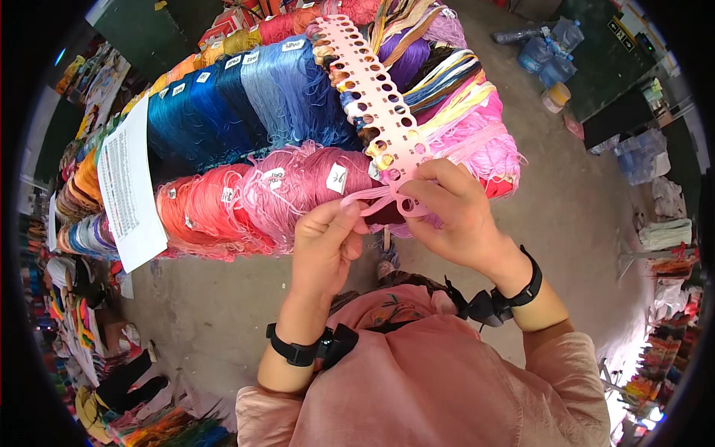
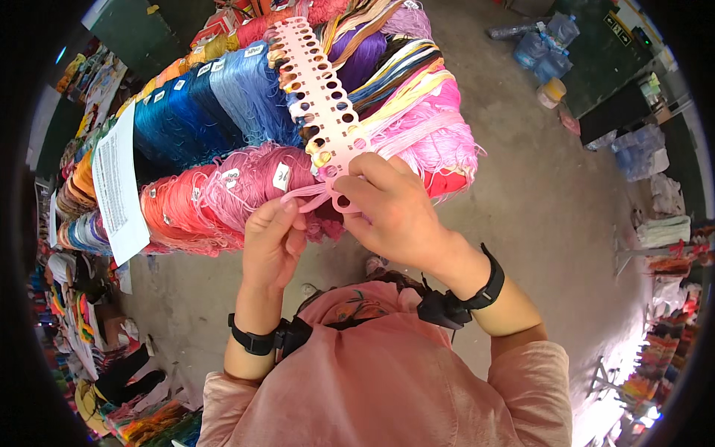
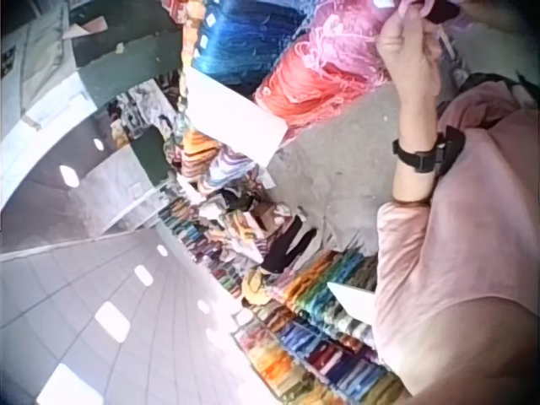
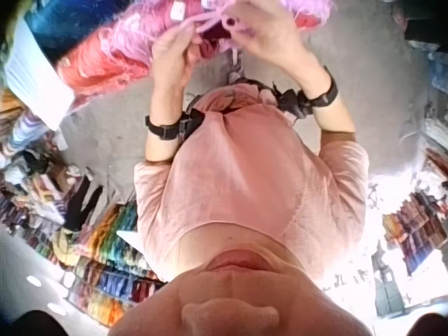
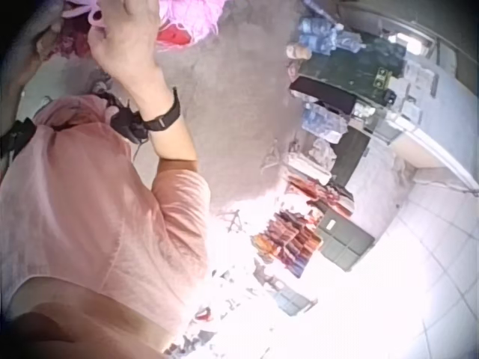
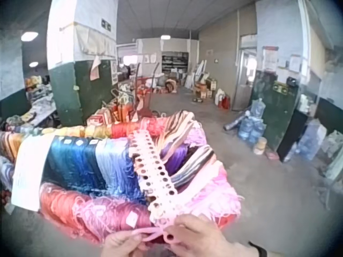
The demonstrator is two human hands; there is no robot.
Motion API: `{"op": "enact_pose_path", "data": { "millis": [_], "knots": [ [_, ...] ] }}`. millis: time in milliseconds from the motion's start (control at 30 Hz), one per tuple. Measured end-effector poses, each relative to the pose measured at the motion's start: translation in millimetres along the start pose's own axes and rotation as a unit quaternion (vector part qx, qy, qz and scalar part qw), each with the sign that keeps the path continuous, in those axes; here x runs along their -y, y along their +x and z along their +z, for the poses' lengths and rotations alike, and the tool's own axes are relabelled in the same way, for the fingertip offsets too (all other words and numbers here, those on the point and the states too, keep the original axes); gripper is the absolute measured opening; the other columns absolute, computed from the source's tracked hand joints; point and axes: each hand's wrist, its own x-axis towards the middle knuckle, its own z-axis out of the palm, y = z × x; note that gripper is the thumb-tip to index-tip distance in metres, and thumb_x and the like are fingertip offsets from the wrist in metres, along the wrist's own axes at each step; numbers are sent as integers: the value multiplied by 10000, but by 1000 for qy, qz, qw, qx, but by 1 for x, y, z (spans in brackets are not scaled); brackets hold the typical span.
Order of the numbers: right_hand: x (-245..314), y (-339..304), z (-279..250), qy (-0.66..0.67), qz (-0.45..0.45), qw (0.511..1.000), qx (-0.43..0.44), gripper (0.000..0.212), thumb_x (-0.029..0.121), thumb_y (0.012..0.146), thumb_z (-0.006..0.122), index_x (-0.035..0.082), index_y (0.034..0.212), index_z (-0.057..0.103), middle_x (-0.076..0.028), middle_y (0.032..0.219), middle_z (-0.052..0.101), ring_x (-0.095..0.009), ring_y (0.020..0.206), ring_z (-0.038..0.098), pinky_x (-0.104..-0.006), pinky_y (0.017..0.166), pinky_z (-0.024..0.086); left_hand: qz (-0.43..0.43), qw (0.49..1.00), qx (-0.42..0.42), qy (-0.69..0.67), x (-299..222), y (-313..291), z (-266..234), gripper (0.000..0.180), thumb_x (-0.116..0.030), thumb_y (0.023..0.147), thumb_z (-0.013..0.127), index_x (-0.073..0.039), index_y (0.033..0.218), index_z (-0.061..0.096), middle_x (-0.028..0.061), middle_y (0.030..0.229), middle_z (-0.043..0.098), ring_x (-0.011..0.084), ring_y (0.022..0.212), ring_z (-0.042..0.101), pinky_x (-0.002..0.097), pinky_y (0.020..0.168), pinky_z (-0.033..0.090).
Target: The person sorts embroidery thread by pulling strands from bundles, looping them through holes in a plastic organizer, and tying them. They refer to a printed chart while handling pink and white thread from different bundles.
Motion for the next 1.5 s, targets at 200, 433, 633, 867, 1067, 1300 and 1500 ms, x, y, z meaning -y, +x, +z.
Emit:
{"op": "enact_pose_path", "data": {
  "millis": [200, 433, 633, 867, 1067, 1300, 1500],
  "knots": [
    [2, 3, -15, 24, 8, 999, 42, 343, -36, 596, 521, 33, 929, 482, -114, 840, 500, -276, 695, 504, -328, 597, 401, -49, 988, 54, -138, -19, -20, 7, 193, -102, 798, 461, 15, 937, 527, 50, 718, 532, 38, 426, 365, 169, 387, 268],
    [4, 12, -11, 74, 31, 996, 39, 263, -38, 622, 468, 14, 879, 445, -147, 770, 486, -290, 662, 504, -341, 562, 390, -41, 966, 165, 195, -20, 8, 32, 304, -86, 779, 451, 2, 1070, 447, 72, 613, 556, 71, 356, 436, 169, 326, 326],
    [0, 20, -12, 513, 175, 840, -35, 309, -155, 642, 340, -4, 860, 499, -31, 718, 554, -116, 708, 535, -227, 656, 421, -76, 980, 126, 134, -8, 16, 29, 184, -162, 801, 440, -22, 909, 490, -14, 487, 449, 45, 328, 364, 158, 300, 259],
    [7, 21, -5, 297, 107, 946, 76, 108, -23, 639, 469, 5, 709, 546, -53, 672, 560, -122, 646, 535, -212, 591, 419, -178, 919, 273, -223, -5, 17, -2, 232, -237, 853, 387, -59, 960, 489, -33, 455, 376, 44, 308, 303, 150, 319, 243],
    [21, 25, 11, 124, 97, 987, 31, 93, 123, 576, 581, 90, 661, 561, -33, 636, 519, -185, 660, 491, -318, 592, 315, -114, 960, 219, -132, -5, 11, 5, 186, -133, 787, 505, -11, 924, 537, 37, 487, 478, 74, 322, 360, 178, 311, 248],
    [18, 21, 16, 89, 86, 990, 62, 132, 17, 621, 570, 54, 741, 531, -39, 690, 474, -160, 596, 459, -269, 548, 340, -120, 955, 250, -102, -19, 4, -5, 159, -115, 766, 535, -17, 888, 559, 79, 636, 577, 54, 368, 388, 161, 318, 247],
    [18, 20, 20, 425, 174, 888, 24, 66, -26, 677, 516, 20, 710, 484, -32, 666, 465, -84, 580, 425, -217, 482, 317, -174, 982, 36, -69, -27, -2, -4, 118, -118, 793, 505, -43, 872, 551, -35, 598, 465, 13, 456, 329, 136, 379, 239]
  ]
}}
